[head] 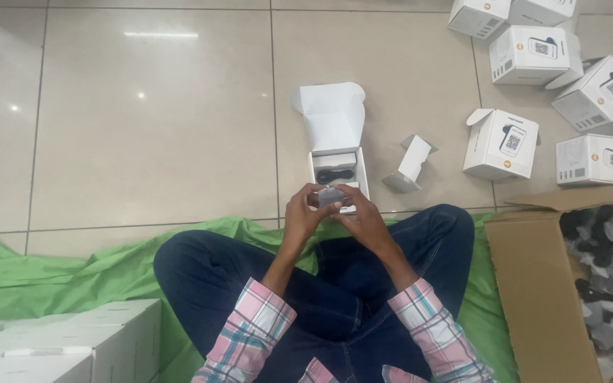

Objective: The person unboxes small electronics from bulk containers and places them into individual retail packaging boxes.

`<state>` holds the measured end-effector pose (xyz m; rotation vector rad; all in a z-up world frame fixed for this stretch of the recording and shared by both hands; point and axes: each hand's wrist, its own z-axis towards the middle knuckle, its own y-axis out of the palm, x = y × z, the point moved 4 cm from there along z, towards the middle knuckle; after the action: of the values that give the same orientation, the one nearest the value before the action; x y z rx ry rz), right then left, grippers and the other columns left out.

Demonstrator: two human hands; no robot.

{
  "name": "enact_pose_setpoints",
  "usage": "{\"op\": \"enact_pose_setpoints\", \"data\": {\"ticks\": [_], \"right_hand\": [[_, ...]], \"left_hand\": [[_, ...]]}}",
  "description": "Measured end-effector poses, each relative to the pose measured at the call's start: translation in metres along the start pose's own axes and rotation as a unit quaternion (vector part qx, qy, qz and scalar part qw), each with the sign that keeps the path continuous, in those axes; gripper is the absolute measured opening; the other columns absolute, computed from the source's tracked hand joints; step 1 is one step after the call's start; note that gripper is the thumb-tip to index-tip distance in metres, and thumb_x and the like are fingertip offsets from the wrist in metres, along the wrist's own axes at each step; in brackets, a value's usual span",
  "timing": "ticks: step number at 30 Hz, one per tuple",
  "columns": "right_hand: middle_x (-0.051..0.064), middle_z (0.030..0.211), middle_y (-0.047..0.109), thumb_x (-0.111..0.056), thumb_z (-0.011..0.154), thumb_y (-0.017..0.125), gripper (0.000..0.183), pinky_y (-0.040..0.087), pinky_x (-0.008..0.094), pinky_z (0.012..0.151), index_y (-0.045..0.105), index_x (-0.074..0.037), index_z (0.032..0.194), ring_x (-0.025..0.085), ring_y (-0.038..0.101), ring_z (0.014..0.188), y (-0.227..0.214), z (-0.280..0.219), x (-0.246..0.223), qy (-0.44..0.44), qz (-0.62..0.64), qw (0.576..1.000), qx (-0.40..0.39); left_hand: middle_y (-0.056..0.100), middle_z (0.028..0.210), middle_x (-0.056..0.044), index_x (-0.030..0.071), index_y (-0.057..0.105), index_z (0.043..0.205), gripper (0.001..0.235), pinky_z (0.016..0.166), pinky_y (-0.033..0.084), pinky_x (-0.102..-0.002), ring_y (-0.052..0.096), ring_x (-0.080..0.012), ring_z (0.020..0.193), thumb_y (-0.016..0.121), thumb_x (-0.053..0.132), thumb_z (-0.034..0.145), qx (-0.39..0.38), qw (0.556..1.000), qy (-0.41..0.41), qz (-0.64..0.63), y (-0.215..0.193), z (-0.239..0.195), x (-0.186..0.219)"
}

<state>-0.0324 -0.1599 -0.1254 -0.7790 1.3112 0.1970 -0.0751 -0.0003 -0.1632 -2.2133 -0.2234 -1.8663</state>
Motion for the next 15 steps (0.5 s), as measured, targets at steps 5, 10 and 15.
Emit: {"op": "enact_pose_setpoints", "data": {"ticks": [5, 10, 15], "right_hand": [[0.013, 0.105, 0.067, -0.018, 0.076, 0.088, 0.063, 0.055, 0.038, 0.077, 0.058, -0.008, 0.131, 0.027, 0.065, 0.086, -0.012, -0.017, 0.024, 0.005, -0.132, 0.989, 0.066], [0.008, 0.088, 0.062, -0.019, 0.070, 0.090, 0.056, 0.048, 0.037, 0.073, 0.063, -0.009, 0.118, 0.024, 0.056, 0.076, -0.026, -0.014, 0.053, -0.049, -0.183, 0.981, 0.037], [0.003, 0.078, 0.055, -0.016, 0.062, 0.090, 0.056, 0.041, 0.033, 0.071, 0.063, -0.007, 0.110, 0.019, 0.050, 0.071, -0.042, 0.010, 0.048, -0.098, -0.178, 0.979, 0.007]], "left_hand": [[0.072, 0.080, -0.009, 0.007, 0.057, 0.125, 0.076, 0.066, 0.056, -0.036, 0.072, -0.0227, 0.074, 0.095, 0.038, 0.068, 0.000, 0.990, -0.016, 0.139, 0.013, 0.002, 0.009], [0.070, 0.078, -0.011, 0.008, 0.051, 0.134, 0.085, 0.065, 0.056, -0.039, 0.072, -0.0268, 0.072, 0.093, 0.039, 0.067, -0.016, 0.989, 0.007, 0.146, 0.023, 0.002, 0.002], [0.072, 0.087, -0.009, 0.006, 0.041, 0.142, 0.091, 0.066, 0.055, -0.039, 0.072, -0.0270, 0.076, 0.090, 0.038, 0.072, -0.016, 0.992, 0.016, 0.128, 0.019, 0.001, 0.021]]}}
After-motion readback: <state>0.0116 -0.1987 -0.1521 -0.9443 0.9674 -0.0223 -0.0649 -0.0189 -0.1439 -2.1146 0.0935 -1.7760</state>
